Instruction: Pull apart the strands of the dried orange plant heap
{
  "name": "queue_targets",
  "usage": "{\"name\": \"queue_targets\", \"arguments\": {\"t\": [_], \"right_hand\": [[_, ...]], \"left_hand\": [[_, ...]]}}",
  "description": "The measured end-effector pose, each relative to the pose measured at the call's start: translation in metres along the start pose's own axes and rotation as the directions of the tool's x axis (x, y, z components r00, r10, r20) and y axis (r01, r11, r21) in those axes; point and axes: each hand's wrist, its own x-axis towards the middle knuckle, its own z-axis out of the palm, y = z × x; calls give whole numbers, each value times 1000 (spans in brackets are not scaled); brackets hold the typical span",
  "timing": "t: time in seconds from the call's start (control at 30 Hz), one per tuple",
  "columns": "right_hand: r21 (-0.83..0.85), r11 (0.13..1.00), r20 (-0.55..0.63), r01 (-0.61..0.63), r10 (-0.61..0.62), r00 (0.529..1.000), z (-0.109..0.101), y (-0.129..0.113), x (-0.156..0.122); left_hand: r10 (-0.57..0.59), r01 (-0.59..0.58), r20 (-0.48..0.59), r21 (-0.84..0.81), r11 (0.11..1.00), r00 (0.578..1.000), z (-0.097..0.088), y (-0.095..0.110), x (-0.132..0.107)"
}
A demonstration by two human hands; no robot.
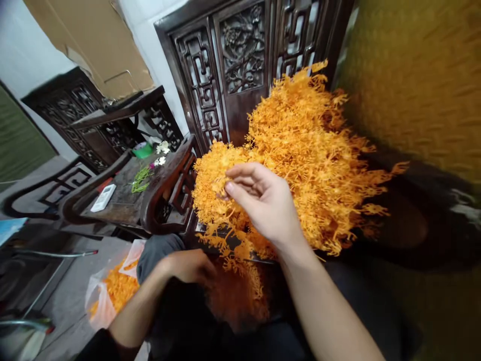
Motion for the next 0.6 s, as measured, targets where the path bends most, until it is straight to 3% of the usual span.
{"name": "queue_targets", "arguments": {"t": [0.03, 0.07, 0.1, 0.17, 0.23, 0.4, 0.6], "right_hand": [[19, 999, 10, -35, 35, 999, 0, 2, -2], [36, 997, 24, -68, 67, 997, 0, 4, -4], [44, 994, 40, -96, 94, 995, 2, 5, -6], [5, 991, 69, -131, 131, 989, 7, 8, -10], [-71, 990, 72, -123, 128, 989, 14, 12, -12], [-125, 989, -34, -77, 73, 997, 21, 24, -6], [-341, 936, 35, -88, 107, 994, 10, 28, -5]], "left_hand": [[40, -39, 23, -54, 998, 999, -21, 3, -18], [15, -25, -72, -145, 989, 997, -41, 7, -32], [-36, -14, -240, -205, 979, 970, -61, 12, -41], [-148, -28, -597, -274, 961, 788, -92, 25, -42], [-120, -153, -726, -298, 942, 677, -111, 35, -28], [301, -401, -716, 32, 916, 630, -125, 40, 16], [337, -398, -742, 103, 912, 580, -114, 17, 27]]}}
